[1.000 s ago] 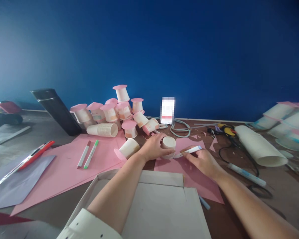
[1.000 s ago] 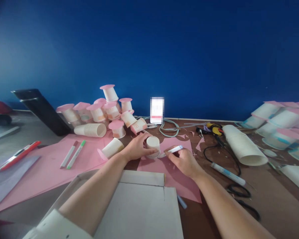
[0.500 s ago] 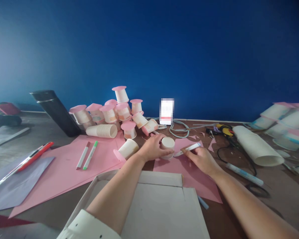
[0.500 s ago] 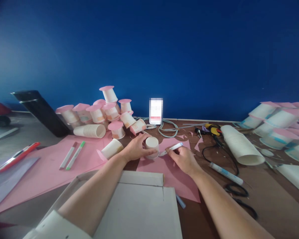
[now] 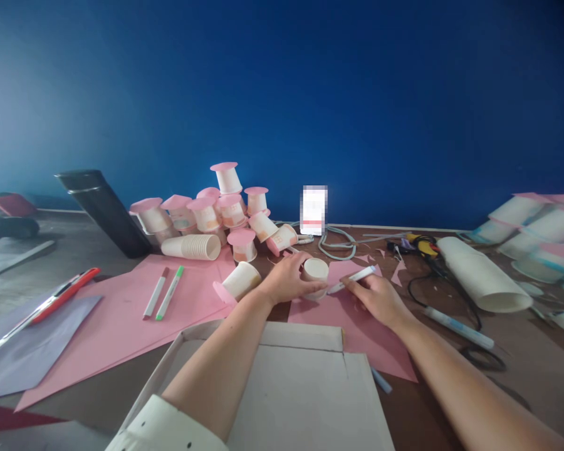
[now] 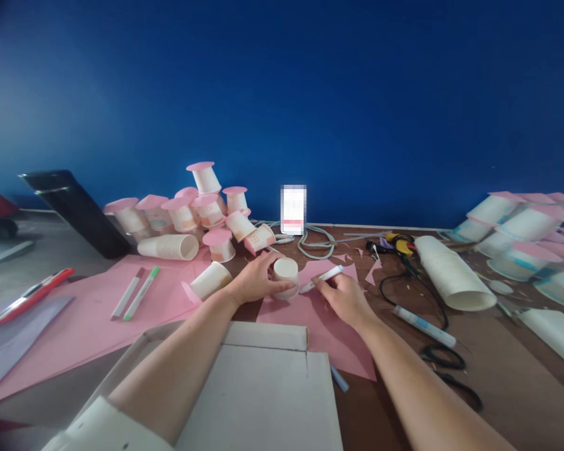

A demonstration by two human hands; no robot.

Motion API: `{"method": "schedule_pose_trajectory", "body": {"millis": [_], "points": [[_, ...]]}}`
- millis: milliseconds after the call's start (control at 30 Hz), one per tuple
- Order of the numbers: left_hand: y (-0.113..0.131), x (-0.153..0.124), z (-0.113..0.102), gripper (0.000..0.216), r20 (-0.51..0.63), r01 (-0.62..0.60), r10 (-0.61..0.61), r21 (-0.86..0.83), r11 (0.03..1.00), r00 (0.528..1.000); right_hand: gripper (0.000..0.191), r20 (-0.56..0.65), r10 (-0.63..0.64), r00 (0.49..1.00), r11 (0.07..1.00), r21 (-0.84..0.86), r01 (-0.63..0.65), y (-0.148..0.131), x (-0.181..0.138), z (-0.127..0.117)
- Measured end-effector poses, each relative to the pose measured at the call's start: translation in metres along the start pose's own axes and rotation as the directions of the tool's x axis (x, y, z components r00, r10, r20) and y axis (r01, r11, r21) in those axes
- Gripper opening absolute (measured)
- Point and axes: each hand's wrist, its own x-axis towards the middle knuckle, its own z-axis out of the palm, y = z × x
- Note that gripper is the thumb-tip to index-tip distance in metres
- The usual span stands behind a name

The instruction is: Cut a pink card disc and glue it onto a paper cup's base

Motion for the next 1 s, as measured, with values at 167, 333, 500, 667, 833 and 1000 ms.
{"method": "schedule_pose_trajectory", "body": {"millis": [167, 333, 500, 667, 833, 1000], "points": [[0.003, 0.0, -0.002, 0.058, 0.007, 0.007, -0.007, -0.005, 1.0, 1.0, 0.039, -0.018, -0.002, 1.0, 1.0, 0.001, 0.002, 0.003, 0.003, 0.0], [0.003, 0.0, -0.001, 0.056, 0.007, 0.003, -0.003, -0.005, 1.0, 1.0, 0.039, -0.029, -0.012, 0.999, 1.0, 0.004, 0.012, 0.005, 0.005, 0.0], [0.002, 0.0, -0.001, 0.056, 0.001, 0.001, -0.001, 0.008, 1.0, 1.0, 0.037, -0.041, 0.002, 0.999, 1.0, -0.009, -0.002, 0.006, 0.007, 0.001], [0.003, 0.0, -0.001, 0.054, -0.003, -0.012, 0.012, -0.003, 1.0, 1.0, 0.038, -0.034, 0.014, 0.999, 1.0, -0.001, -0.014, 0.005, 0.009, 0.001], [0.003, -0.001, -0.001, 0.054, -0.004, -0.005, 0.005, 0.0, 1.0, 1.0, 0.038, -0.045, 0.026, 0.999, 1.0, 0.001, -0.026, 0.006, 0.012, 0.002], [0.002, 0.0, -0.001, 0.054, -0.005, -0.011, 0.011, 0.005, 1.0, 1.0, 0.04, -0.057, 0.037, 0.998, 0.999, 0.022, -0.036, 0.008, 0.016, 0.003]]}}
